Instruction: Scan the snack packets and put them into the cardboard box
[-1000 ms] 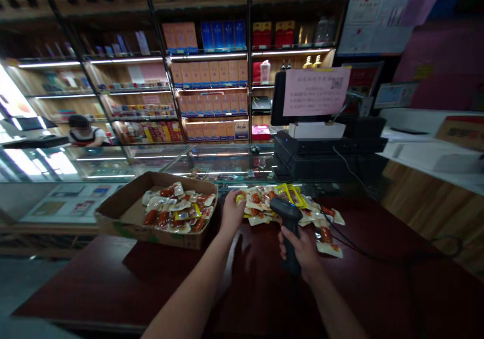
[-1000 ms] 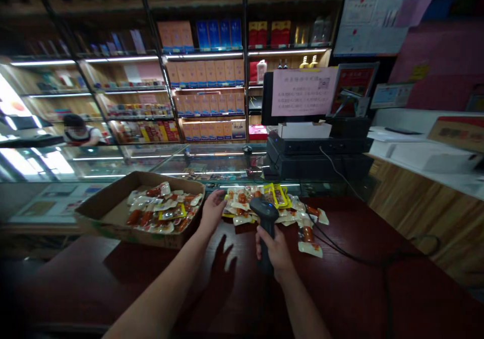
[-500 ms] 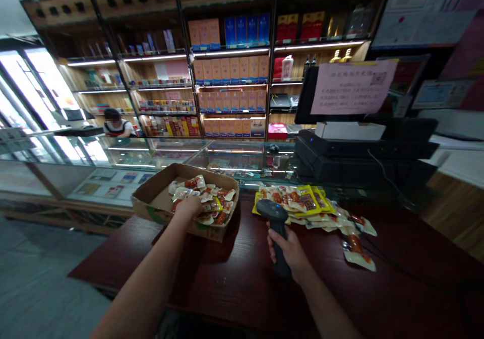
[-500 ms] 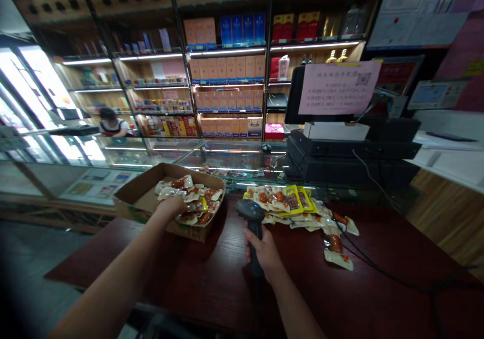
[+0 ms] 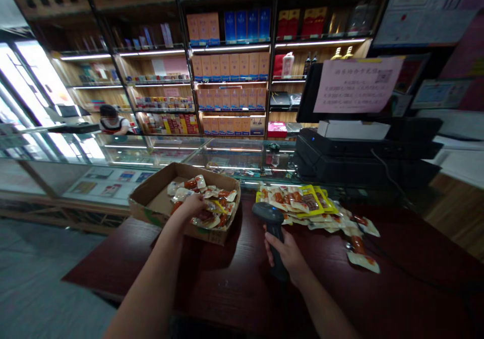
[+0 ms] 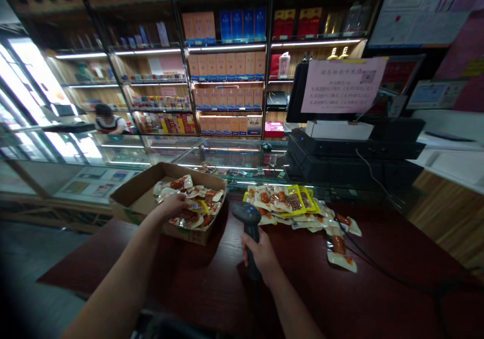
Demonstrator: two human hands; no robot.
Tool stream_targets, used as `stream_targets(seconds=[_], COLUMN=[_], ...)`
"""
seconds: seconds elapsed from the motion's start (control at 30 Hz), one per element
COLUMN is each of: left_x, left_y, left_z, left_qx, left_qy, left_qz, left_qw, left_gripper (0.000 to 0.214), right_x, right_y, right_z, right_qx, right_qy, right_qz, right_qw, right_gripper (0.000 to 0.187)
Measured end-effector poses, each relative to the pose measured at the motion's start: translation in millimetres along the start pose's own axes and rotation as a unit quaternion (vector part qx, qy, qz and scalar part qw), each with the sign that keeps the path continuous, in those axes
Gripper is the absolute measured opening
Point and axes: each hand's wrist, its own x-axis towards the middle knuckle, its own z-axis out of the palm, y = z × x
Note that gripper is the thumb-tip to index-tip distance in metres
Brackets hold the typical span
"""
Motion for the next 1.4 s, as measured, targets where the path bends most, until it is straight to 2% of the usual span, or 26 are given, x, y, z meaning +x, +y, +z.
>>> stream_targets(seconds=[0.07,0.1,0.23,0.33,0.5,0.6,0.67,0.77,0.83,0.97,1.17,1.27,1.4], left_x=[-12.8,-18.2,-32.0,-37.6,-40.4,-36.8,-33.8,-30.9,-30.3,-31.2,-31.2,-30.1,-29.5], left_y=[2.9,3.5,3.8,4.1,4.7,5.2,5.2,4.1,3.1,3.8,6.0,4.8,3.3], left_z=[1.6,3.6,17.1,26.9,37.5,39.7,38.3,33.6,31.0,29.7,32.0,32.3,32.2], left_qx=[-0.096,-0.147,-0.33,-0.389,-0.477,-0.509,-0.516,-0.503,-0.492,-0.479,-0.471,-0.461,-0.442], left_qy=[-0.027,-0.024,0.05,0.072,0.068,0.044,-0.009,-0.09,-0.117,-0.138,-0.131,-0.129,-0.151], left_qz=[-0.022,-0.014,0.022,0.022,0.09,0.07,0.054,0.038,0.023,0.005,0.008,0.018,0.02], left_qw=[0.995,0.989,0.943,0.918,0.872,0.857,0.855,0.859,0.863,0.867,0.872,0.878,0.884], left_gripper=[0.028,0.031,0.034,0.031,0.028,0.023,0.027,0.047,0.06,0.073,0.077,0.074,0.06], right_x=[1.8,2.6,3.4,0.1,-8.9,-9.6,-7.9,-4.8,-3.2,-0.9,-1.2,-3.2,-4.2], right_y=[1.2,1.6,0.7,-3.9,-14.2,-17.4,-17.8,-17.5,-17.5,-17.0,-13.3,-12.5,-11.1], right_z=[0.9,1.8,9.7,18.5,31.8,37.1,40.5,46.7,51.1,57.7,62.1,64.2,65.7], right_qx=[-0.001,-0.001,-0.001,0.005,0.02,0.024,0.026,0.031,0.035,0.041,0.042,0.04,0.04], right_qy=[-0.005,-0.009,-0.026,-0.044,-0.073,-0.084,-0.09,-0.1,-0.103,-0.104,-0.102,-0.099,-0.093], right_qz=[-0.002,-0.005,-0.009,-0.003,0.002,-0.005,-0.004,0.005,0.008,0.001,-0.014,-0.008,-0.003], right_qw=[1.0,1.0,1.0,0.999,0.997,0.996,0.996,0.994,0.994,0.994,0.994,0.994,0.995], right_gripper=[0.044,0.043,0.045,0.047,0.046,0.045,0.044,0.045,0.046,0.045,0.041,0.042,0.042])
